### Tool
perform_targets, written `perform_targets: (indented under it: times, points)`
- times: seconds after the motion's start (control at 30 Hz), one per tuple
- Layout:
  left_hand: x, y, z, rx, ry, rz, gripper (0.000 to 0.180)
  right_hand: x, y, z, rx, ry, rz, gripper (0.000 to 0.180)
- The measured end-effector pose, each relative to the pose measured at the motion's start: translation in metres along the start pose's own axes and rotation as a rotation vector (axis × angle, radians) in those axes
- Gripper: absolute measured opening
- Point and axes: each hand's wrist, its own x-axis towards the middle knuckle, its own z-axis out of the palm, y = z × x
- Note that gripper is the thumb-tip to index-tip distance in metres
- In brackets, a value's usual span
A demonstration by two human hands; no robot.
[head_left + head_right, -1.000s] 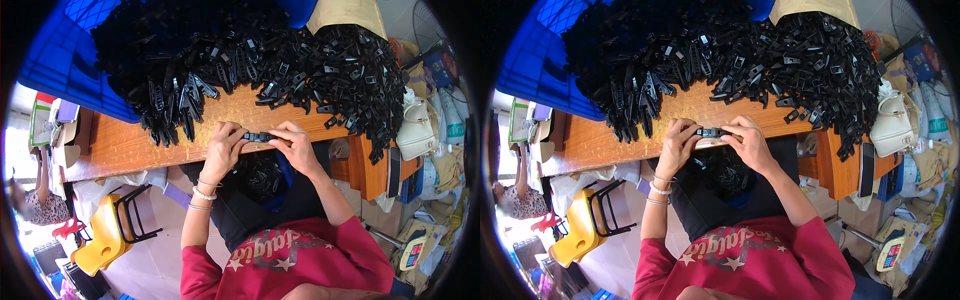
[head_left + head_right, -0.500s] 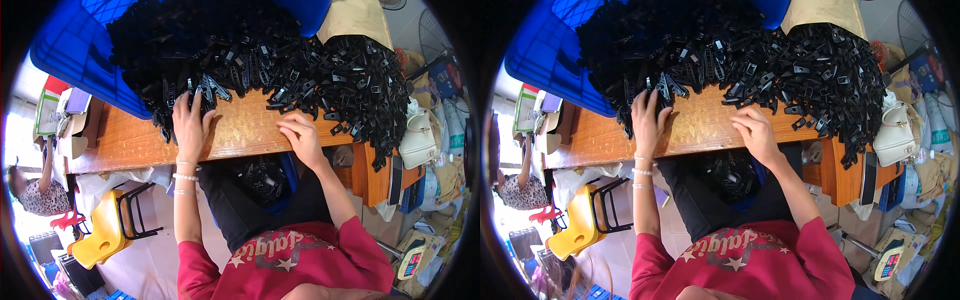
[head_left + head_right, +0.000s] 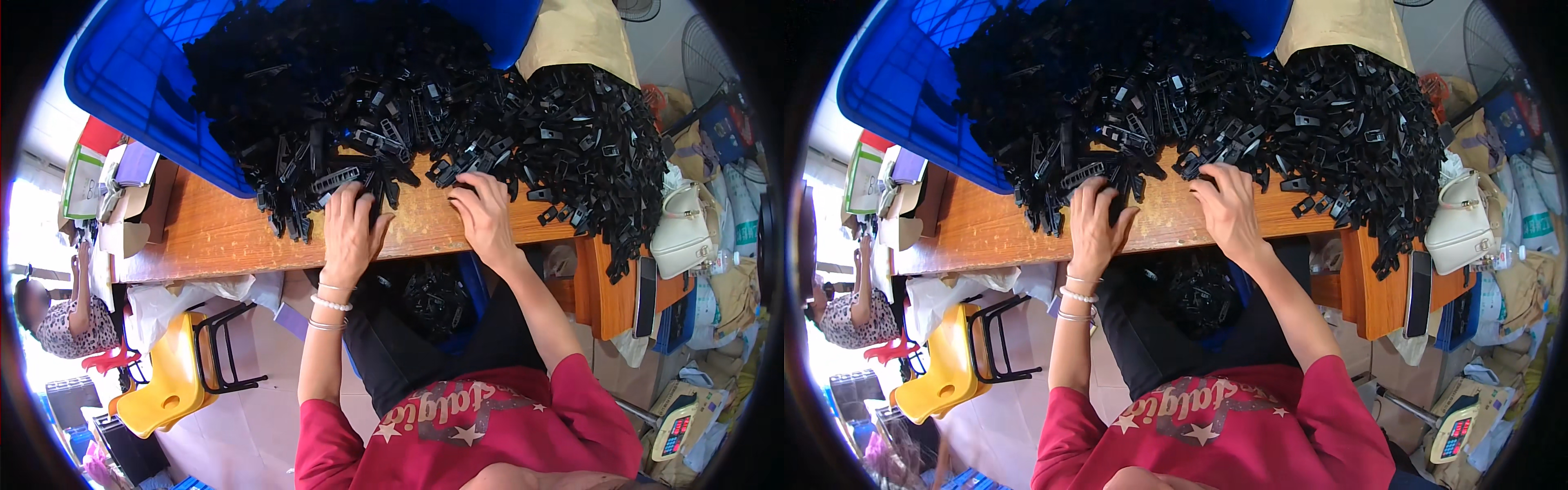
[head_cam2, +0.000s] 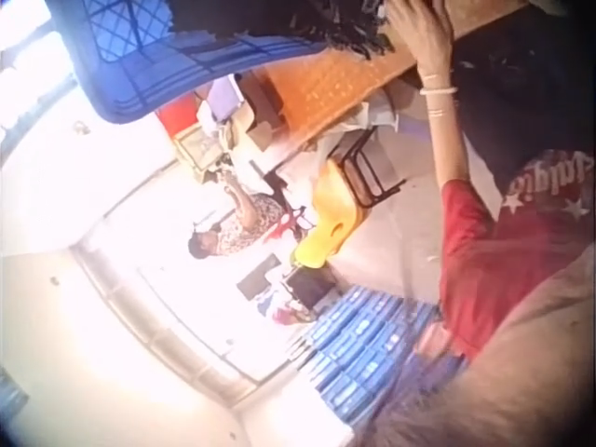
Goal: Assemble small black plastic components by snapping them together in a workshop environment.
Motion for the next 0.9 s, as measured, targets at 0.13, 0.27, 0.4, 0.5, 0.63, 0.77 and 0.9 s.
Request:
perform_targets:
  times: [0.13,0.27,0.4,0.5,0.63,0.77,0.9]
  points:
    - [-0.005,0.014,0.007,0.107,0.093,0.094,0.02,-0.008,-0.011,-0.003,0.263,0.085,0.156,0.025]
    - [-0.012,0.027,0.009,-0.017,0.008,0.111,0.025,-0.022,-0.024,-0.015,0.522,-0.069,0.568,0.03]
    - [-0.011,0.027,-0.002,-0.003,0.056,-0.003,0.035,-0.028,-0.018,-0.016,0.496,-0.092,0.613,0.035]
    - [0.003,0.016,-0.011,0.12,-0.107,0.082,0.032,-0.031,-0.01,-0.015,0.528,-0.083,0.645,0.034]
    - [0.005,0.018,-0.004,0.024,-0.118,0.166,0.03,-0.024,-0.014,-0.02,0.443,-0.164,0.657,0.027]
    - [-0.013,0.047,0.021,-0.003,-0.107,0.257,0.02,-0.031,-0.003,-0.007,0.125,0.0,0.308,0.023]
    - [-0.015,0.057,0.021,-0.2,0.087,0.057,0.023,-0.03,-0.002,-0.013,0.332,-0.031,0.459,0.023]
